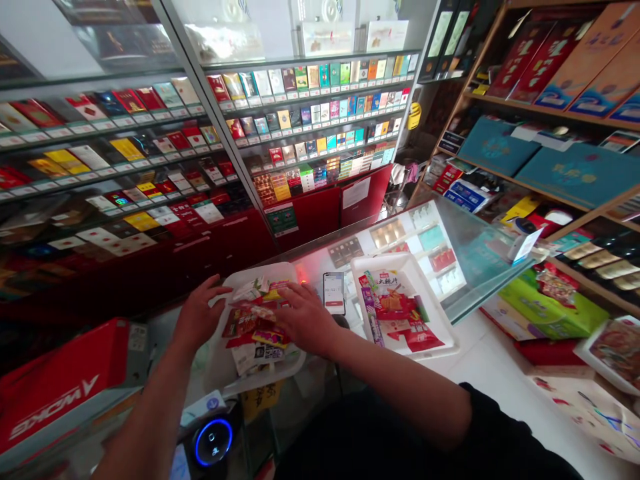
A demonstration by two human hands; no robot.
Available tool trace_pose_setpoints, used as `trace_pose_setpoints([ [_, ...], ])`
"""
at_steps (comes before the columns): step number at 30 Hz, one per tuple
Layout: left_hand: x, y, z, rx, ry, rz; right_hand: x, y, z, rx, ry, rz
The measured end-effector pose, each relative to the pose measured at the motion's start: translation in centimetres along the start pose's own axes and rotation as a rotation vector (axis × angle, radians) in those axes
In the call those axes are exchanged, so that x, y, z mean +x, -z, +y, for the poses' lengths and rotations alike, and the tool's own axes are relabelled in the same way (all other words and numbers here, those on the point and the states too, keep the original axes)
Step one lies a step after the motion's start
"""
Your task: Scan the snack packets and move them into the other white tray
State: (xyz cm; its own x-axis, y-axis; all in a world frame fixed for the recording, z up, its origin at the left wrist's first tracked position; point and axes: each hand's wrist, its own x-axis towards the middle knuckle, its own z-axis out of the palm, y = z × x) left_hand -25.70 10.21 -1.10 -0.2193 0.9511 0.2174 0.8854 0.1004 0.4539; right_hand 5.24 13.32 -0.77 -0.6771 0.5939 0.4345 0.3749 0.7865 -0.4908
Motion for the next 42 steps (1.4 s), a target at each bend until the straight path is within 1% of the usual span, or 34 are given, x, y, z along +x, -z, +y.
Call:
trace_pose_setpoints([
  [2, -0.3, 0.5, -0.9, 0.009, 0.085, 0.044, 0.2, -0.1, -0.5, -0.001, 0.003, -0.025],
  [3, -0.4, 0.6, -0.9, 0.01, 0.115, 0.062, 0.2, 0.0, -0.5, -0.005, -0.01, -0.023],
  [5, -0.6, 0.7, -0.4, 0.002, 0.138, 0.069, 0.1, 0.4, -0.1, -0.012, -0.047, -0.009],
  [7, -0.6, 0.4, 0.9, -0.022, 0.13, 0.049, -0.1, 0.9, 0.6, -0.017, -0.089, 0.012],
  [10, -0.1, -0.6, 3.9, -0.091, 0.102, 0.014, -0.8, 1.9, 2.0, -0.013, -0.166, 0.034],
  [13, 0.6, -2.1, 7.6, -0.182, 0.062, -0.039, -1.9, 2.9, 3.6, -0.011, -0.233, 0.071],
  [17, 1.0, -4.2, 12.6, -0.269, -0.046, -0.112, -4.2, 3.8, 6.1, -0.029, -0.31, 0.154],
  [20, 1.0, -5.9, 16.2, -0.284, -0.147, -0.179, -6.2, 4.4, 8.0, -0.041, -0.398, 0.197],
  [21, 1.0, -6.6, 17.3, -0.293, -0.188, -0.217, -6.9, 4.6, 8.5, -0.048, -0.429, 0.205],
  [25, 0.7, -9.5, 21.1, -0.303, -0.32, -0.307, -9.5, 5.4, 10.3, -0.066, -0.574, 0.218],
  [30, 0.2, -13.1, 24.9, -0.232, -0.5, -0.4, -12.8, 5.7, 11.2, -0.107, -0.73, 0.176],
  [34, -0.2, -15.3, 27.4, -0.075, -0.622, -0.483, -14.8, 5.0, 11.5, -0.166, -0.873, 0.12],
  [37, -0.5, -16.9, 28.6, 0.077, -0.687, -0.536, -15.4, 4.7, 11.5, -0.203, -0.959, 0.049],
  [42, -1.2, -18.9, 29.8, 0.221, -0.695, -0.58, -14.9, 5.2, 11.1, -0.19, -1.117, -0.107],
])
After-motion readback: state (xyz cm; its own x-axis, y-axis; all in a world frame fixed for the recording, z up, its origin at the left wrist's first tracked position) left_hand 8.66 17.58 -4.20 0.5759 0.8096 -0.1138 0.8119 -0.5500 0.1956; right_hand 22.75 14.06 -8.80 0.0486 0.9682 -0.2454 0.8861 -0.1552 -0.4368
